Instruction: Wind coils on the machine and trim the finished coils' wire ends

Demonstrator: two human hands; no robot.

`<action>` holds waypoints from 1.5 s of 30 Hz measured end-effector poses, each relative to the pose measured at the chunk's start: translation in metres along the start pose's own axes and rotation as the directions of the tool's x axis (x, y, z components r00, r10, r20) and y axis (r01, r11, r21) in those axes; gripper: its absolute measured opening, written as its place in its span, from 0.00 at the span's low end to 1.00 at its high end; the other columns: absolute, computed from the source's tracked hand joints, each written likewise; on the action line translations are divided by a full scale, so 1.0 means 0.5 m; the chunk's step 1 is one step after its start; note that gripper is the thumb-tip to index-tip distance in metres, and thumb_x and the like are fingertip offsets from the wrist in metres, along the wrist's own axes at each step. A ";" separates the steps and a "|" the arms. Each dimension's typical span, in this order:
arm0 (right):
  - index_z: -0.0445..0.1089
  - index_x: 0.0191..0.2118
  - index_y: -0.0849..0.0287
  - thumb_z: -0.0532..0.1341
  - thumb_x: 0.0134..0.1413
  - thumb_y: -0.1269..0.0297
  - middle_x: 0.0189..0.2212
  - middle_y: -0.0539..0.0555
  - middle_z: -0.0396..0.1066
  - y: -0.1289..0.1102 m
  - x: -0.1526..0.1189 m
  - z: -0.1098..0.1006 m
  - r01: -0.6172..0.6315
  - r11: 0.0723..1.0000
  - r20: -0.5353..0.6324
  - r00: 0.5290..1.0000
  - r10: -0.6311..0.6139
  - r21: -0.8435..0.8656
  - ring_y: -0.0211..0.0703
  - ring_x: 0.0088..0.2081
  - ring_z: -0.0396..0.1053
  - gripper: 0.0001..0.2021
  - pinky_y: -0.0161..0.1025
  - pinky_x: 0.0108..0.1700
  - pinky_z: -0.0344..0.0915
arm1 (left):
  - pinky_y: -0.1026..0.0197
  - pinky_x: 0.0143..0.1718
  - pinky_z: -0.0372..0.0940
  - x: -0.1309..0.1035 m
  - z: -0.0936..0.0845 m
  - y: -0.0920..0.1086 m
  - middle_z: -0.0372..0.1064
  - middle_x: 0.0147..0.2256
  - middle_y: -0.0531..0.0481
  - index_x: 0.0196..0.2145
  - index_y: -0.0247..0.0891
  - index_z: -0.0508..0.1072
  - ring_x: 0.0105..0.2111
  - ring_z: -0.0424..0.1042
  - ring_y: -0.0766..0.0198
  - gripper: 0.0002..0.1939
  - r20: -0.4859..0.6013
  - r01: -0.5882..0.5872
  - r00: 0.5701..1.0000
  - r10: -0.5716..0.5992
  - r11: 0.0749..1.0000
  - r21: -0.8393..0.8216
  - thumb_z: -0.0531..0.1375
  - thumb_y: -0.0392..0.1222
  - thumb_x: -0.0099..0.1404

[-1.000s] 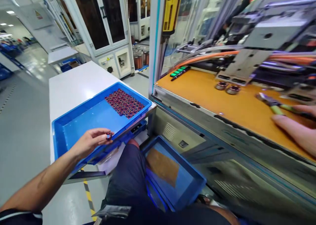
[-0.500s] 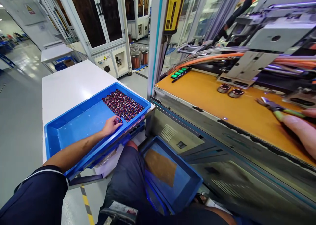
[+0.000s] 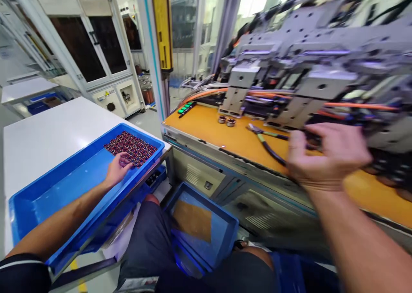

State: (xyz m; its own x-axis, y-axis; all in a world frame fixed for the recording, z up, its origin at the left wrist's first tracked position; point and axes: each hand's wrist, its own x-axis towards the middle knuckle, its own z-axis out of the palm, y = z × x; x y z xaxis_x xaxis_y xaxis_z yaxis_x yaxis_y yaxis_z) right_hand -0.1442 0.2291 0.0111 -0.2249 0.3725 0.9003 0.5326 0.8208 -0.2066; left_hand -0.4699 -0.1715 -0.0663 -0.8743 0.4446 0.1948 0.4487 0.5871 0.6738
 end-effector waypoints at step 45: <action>0.70 0.40 0.64 0.58 0.66 0.58 0.37 0.54 0.71 -0.053 0.033 -0.017 -0.142 0.986 0.393 0.914 0.096 0.090 0.40 0.39 0.71 0.12 0.43 0.45 0.70 | 0.60 0.43 0.70 -0.008 0.146 0.493 0.74 0.44 0.44 0.56 0.38 0.58 0.36 0.75 0.66 0.35 0.150 -0.182 0.894 0.421 0.648 -0.739 0.67 0.33 0.53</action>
State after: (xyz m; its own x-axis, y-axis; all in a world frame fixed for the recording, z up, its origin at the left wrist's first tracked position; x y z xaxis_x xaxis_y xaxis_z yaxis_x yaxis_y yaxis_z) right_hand -0.1551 0.2100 0.0345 -0.4756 0.5894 0.6530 0.4832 0.7953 -0.3660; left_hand -0.3422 0.0205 0.0470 -0.5652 0.7463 0.3515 0.3128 -0.2004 0.9284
